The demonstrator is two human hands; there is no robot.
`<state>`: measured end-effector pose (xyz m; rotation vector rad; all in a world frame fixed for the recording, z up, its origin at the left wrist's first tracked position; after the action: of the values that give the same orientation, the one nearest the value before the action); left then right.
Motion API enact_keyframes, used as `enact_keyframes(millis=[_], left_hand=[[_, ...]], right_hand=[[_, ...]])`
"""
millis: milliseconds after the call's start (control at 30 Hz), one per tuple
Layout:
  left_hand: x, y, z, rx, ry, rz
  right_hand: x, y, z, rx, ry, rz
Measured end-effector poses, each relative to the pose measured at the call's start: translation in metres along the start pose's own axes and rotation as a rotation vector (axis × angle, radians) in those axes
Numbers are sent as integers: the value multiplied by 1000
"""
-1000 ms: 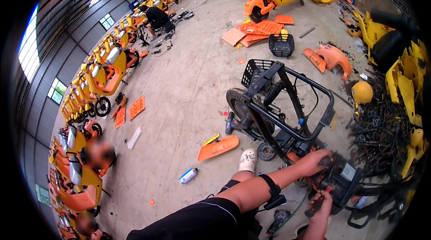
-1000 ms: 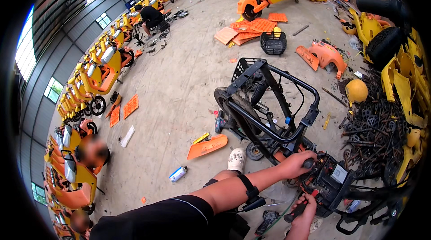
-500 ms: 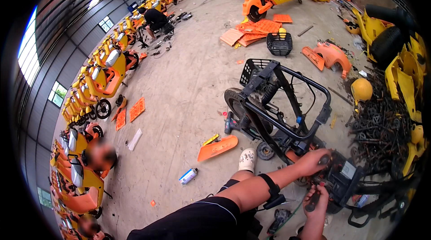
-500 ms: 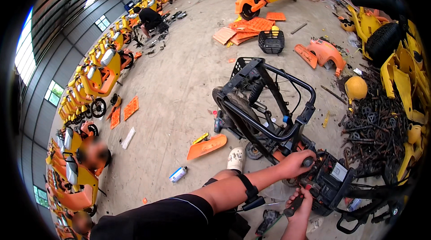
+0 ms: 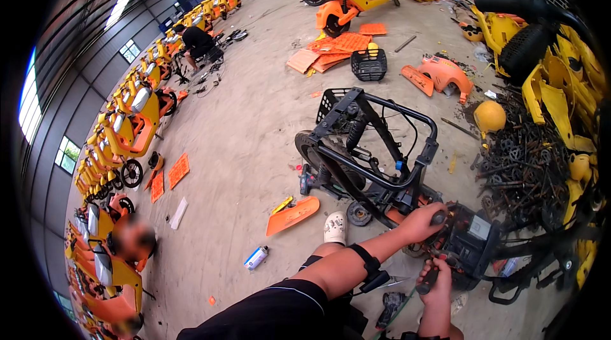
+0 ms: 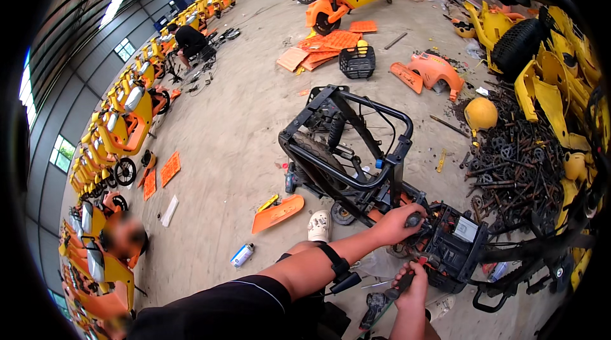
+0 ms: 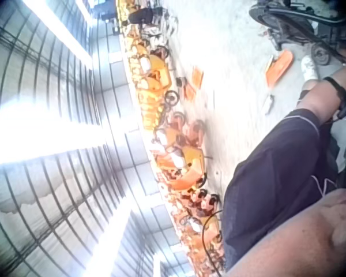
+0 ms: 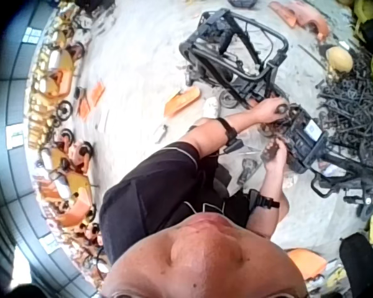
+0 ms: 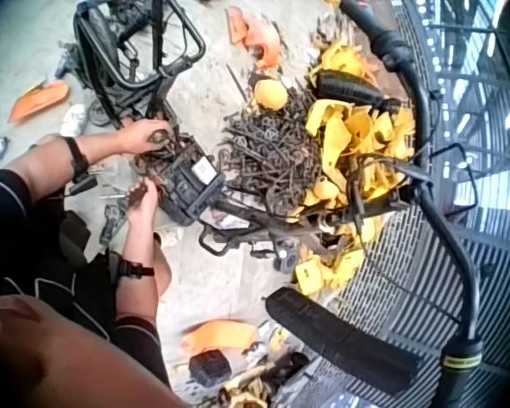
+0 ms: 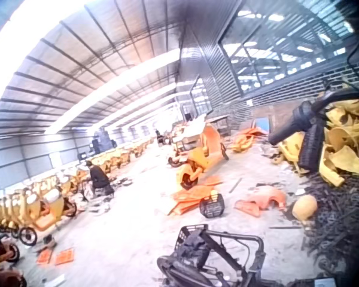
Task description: The person uses a hammer and a screwdriver to work on internal components of a motorcycle frame, striking the screwdriver to loosen or adjust parts. The person then handles the handlebars, rotating them while continuing to work on the wiring and frame.
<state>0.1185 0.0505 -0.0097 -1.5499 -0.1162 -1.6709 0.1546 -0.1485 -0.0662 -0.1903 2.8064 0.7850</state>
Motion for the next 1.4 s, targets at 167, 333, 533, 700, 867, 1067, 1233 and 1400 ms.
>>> enact_keyframes(millis=[167, 333, 533, 700, 867, 1067, 1233, 1400], left_hand=[[-4, 8, -5, 4, 9, 29], [-4, 15, -10, -34, 45, 38], [-7, 18, -17, -131, 62, 14], [-12, 17, -25, -150, 138, 41], [-11, 18, -31, -252, 159, 71], [-10, 17, -34, -226, 189, 79], [-11, 15, -34, -216, 196, 86], [-6, 12, -33, -219, 203, 73]], right_hand=[[2, -1, -5, -2, -22, 12], [4, -4, -7, -15, -31, 13], [6, -4, -10, -14, -24, 11], [9, -4, -10, 1, -37, -4], [15, -4, -8, -10, -31, -1], [18, -2, -7, -15, -22, -7], [19, 0, -9, -22, -20, 0], [17, -1, -9, -11, -34, -7]])
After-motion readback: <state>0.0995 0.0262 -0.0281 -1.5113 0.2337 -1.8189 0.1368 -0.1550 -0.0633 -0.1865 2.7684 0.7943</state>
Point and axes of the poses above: each hand's wrist, its own z-axis towards the middle knuckle, its own y-axis out of the palm, x = y × z, the point moved 4 cm from there along z, towards the middle knuckle, and after that the axes turned 8 degrees about z, right-handed, at the moved point
